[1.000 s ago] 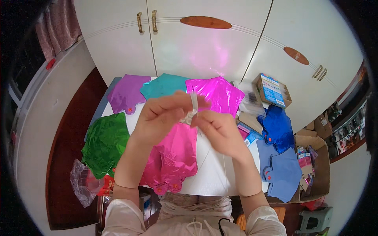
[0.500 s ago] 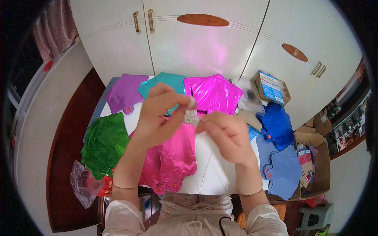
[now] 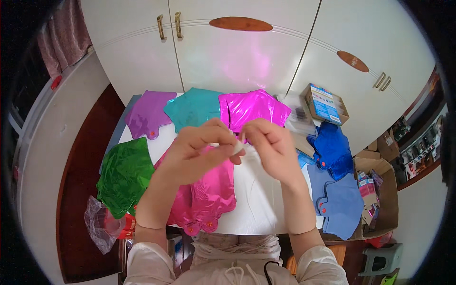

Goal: Attaching small white plastic components to rubber bands at a workspace.

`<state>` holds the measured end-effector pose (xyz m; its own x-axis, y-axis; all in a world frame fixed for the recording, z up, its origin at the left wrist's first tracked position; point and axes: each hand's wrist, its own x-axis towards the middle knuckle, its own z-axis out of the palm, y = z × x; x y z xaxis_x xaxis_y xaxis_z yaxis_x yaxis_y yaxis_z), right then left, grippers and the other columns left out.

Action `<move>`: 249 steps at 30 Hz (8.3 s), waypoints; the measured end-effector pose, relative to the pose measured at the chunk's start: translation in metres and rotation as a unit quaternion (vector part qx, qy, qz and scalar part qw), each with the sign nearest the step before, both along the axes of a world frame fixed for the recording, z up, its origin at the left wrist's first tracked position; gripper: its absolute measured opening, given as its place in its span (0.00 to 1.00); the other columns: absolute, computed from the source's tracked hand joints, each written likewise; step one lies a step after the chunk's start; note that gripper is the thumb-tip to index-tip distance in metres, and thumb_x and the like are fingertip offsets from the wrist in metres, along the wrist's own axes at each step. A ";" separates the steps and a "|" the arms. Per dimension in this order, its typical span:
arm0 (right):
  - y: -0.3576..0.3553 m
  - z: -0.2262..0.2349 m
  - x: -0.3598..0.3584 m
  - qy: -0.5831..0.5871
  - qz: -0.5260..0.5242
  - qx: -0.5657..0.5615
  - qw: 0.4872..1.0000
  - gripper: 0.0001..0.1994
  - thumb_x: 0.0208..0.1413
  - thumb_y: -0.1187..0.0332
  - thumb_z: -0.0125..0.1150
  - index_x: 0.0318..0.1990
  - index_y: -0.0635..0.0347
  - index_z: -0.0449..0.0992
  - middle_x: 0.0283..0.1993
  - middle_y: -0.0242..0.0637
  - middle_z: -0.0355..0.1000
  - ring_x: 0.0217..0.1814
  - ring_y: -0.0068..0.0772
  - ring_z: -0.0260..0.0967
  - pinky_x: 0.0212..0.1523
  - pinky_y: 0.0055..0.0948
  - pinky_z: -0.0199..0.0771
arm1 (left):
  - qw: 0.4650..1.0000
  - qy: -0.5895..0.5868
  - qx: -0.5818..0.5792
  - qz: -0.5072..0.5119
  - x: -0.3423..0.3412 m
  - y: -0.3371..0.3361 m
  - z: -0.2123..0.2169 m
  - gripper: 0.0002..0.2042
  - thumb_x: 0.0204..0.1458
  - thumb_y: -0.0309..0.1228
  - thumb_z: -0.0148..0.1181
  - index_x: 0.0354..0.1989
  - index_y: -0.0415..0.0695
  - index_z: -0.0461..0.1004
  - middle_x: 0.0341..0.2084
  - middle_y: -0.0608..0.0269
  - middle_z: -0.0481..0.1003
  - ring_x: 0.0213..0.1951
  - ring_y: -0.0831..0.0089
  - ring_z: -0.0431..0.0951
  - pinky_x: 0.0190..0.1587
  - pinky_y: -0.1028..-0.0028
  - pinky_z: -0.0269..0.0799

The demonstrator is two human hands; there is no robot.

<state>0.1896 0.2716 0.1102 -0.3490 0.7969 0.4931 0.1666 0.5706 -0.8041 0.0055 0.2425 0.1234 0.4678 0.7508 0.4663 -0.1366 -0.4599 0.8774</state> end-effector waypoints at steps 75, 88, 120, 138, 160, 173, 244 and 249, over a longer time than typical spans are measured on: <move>-0.016 0.008 -0.006 -0.012 -0.064 0.132 0.989 0.04 0.43 0.77 0.55 0.29 0.62 0.75 0.23 0.40 0.70 0.17 0.31 0.66 0.18 0.25 0.65 | 0.991 -0.100 -0.062 -0.070 -0.006 -0.002 0.004 0.06 0.46 0.19 0.52 0.32 0.36 0.74 0.31 0.62 0.72 0.33 0.74 0.68 0.39 0.74 0.66; -0.015 0.004 -0.014 -0.043 -0.052 0.152 0.986 0.04 0.45 0.76 0.57 0.30 0.63 0.75 0.20 0.40 0.68 0.18 0.29 0.66 0.19 0.25 0.64 | 0.990 -0.076 0.064 0.098 0.007 0.005 -0.007 0.09 0.44 0.18 0.52 0.35 0.37 0.75 0.27 0.62 0.72 0.34 0.72 0.66 0.37 0.76 0.63; -0.008 0.001 -0.012 -0.012 -0.169 0.318 0.933 0.08 0.33 0.75 0.67 0.24 0.57 0.75 0.18 0.32 0.66 0.18 0.30 0.62 0.19 0.26 0.60 | 0.992 -0.022 0.061 0.110 0.008 0.019 -0.018 0.13 0.51 0.18 0.49 0.45 0.40 0.71 0.39 0.62 0.73 0.44 0.74 0.71 0.47 0.76 0.65; 0.007 0.000 -0.002 0.093 0.079 0.100 0.987 0.05 0.43 0.76 0.59 0.30 0.62 0.76 0.35 0.39 0.73 0.35 0.32 0.72 0.33 0.26 0.71 | 0.987 0.099 0.068 0.107 0.001 0.015 -0.009 0.06 0.46 0.26 0.58 0.32 0.41 0.74 0.25 0.66 0.75 0.28 0.81 0.71 0.33 0.78 0.66; 0.001 -0.001 -0.008 -0.016 -0.029 0.212 0.977 0.03 0.41 0.76 0.61 0.27 0.59 0.75 0.26 0.36 0.71 0.26 0.32 0.70 0.26 0.26 0.70 | 0.989 0.009 -0.147 -0.024 -0.009 0.023 -0.005 0.06 0.45 0.20 0.55 0.31 0.40 0.66 0.28 0.61 0.74 0.33 0.76 0.75 0.36 0.79 0.69; 0.050 -0.056 -0.020 0.040 0.012 -0.145 0.989 0.04 0.48 0.73 0.56 0.31 0.63 0.74 0.20 0.28 0.68 0.22 0.14 0.63 0.23 0.18 0.63 | 0.958 0.055 0.092 0.267 -0.031 0.035 0.001 0.07 0.44 0.20 0.57 0.30 0.44 0.68 0.26 0.71 0.73 0.25 0.89 0.65 0.25 0.86 0.55; -0.177 -0.338 0.042 -0.396 0.192 -0.158 0.884 0.06 0.42 0.71 0.52 0.31 0.55 0.73 0.31 0.47 0.71 0.35 0.49 0.69 0.37 0.45 0.66 | 0.857 0.437 -0.104 0.251 0.033 -0.218 -0.317 0.08 0.39 0.31 0.57 0.29 0.45 0.74 0.29 0.58 0.71 0.39 0.59 0.70 0.45 0.63 0.62; -0.176 -0.344 0.039 -0.410 0.202 -0.120 0.881 0.06 0.43 0.71 0.53 0.31 0.56 0.74 0.31 0.47 0.71 0.36 0.49 0.69 0.38 0.44 0.67 | 0.858 0.449 -0.062 0.242 0.046 -0.215 -0.335 0.08 0.38 0.33 0.59 0.29 0.46 0.75 0.32 0.58 0.71 0.42 0.58 0.68 0.46 0.62 0.62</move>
<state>0.2283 0.0953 -0.2333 -0.7891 0.5724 -0.2228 0.5697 0.5462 -0.6141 0.0515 0.0275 -0.2120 0.2160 0.9763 -0.0160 0.8002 -0.1676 0.5758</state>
